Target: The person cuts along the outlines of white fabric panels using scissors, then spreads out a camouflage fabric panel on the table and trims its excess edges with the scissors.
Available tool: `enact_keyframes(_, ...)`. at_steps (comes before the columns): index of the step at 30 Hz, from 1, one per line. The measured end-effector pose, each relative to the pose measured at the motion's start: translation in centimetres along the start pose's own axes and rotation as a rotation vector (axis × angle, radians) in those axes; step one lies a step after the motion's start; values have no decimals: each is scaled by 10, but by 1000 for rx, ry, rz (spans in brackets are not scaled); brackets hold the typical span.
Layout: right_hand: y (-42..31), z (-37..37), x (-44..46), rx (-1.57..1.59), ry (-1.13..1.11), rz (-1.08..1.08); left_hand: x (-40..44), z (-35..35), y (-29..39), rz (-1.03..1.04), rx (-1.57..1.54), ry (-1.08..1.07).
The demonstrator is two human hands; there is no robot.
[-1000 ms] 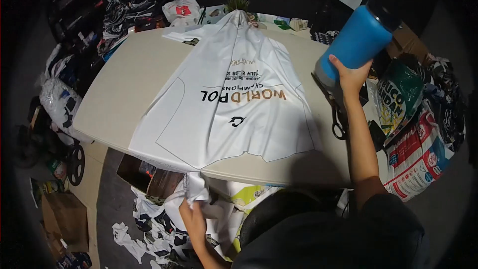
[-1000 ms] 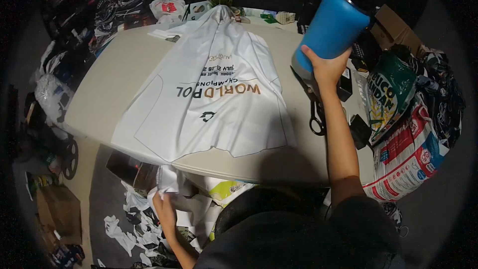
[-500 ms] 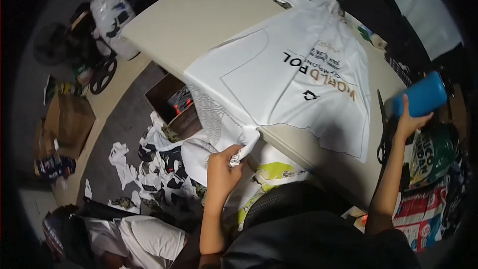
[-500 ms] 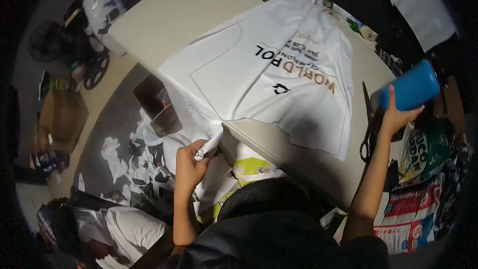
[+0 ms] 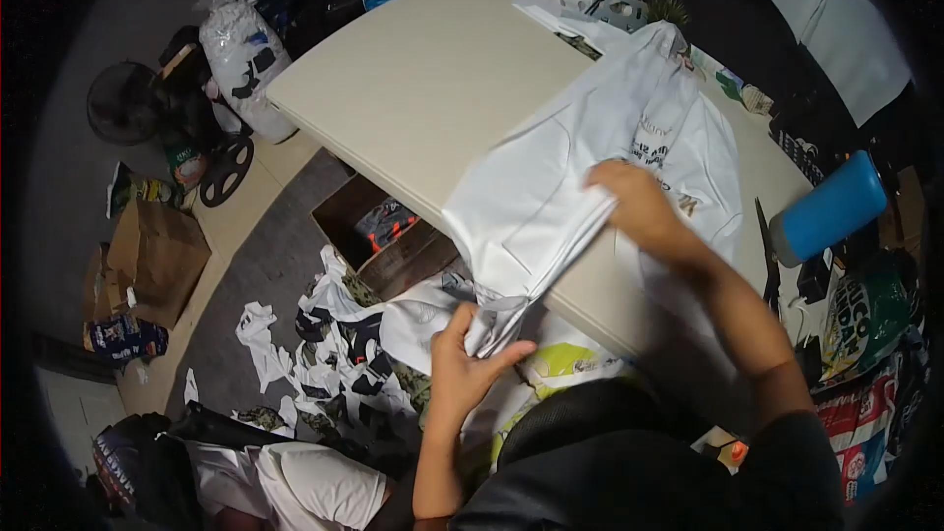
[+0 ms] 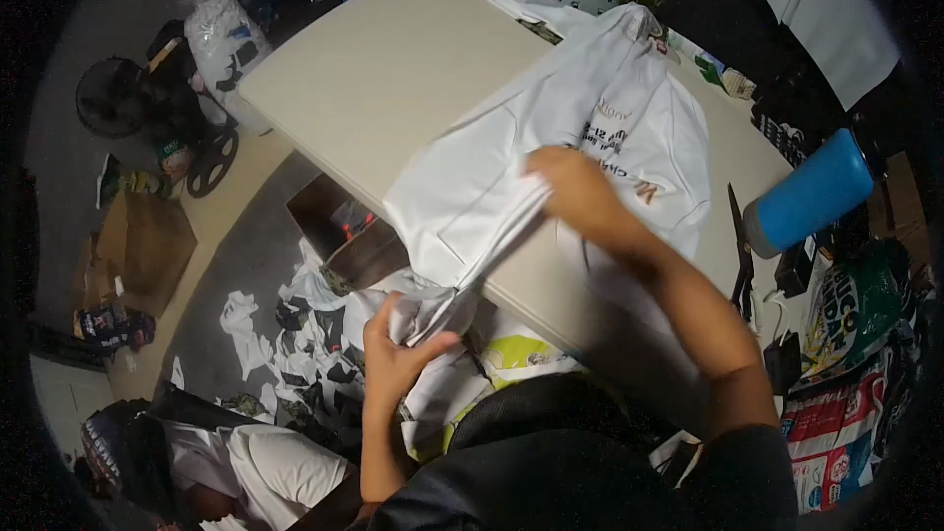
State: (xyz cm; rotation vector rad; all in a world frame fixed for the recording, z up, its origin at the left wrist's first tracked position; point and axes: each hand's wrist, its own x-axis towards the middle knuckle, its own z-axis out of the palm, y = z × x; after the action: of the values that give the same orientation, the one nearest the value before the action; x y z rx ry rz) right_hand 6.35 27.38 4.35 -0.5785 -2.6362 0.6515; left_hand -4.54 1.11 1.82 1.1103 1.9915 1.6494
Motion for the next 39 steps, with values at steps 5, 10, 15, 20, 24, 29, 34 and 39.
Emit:
enact_keyframes(5, 53, -108, -48, -393, 470, -64, -11, -82, -19, -250, 424, -239)
enact_keyframes(10, 41, -236, -37, -112, 405, 114, -5, -137, -9, 420, -125, -555)
enact_keyframes(15, 79, -220, 118, -519, 121, -8, 95, -83, -22, 156, 496, -760)
enact_keyframes(20, 166, -378, 278, -857, 762, -198, 269, -205, 177, 349, 1027, 759)
enact_keyframes(24, 164, -414, 271, -809, 854, -185, 256, -229, 207, 365, 1042, 836)
enact_keyframes(29, 241, -439, 270, -830, 1026, -729, 204, -143, 151, 696, 896, 513)
enact_keyframes(34, 299, -338, 229, -589, 485, 126, 156, -14, 90, 371, 896, 108)
enact_keyframes(39, 329, -272, 213, -487, -225, 181, 131, 65, 74, 164, 704, -111)
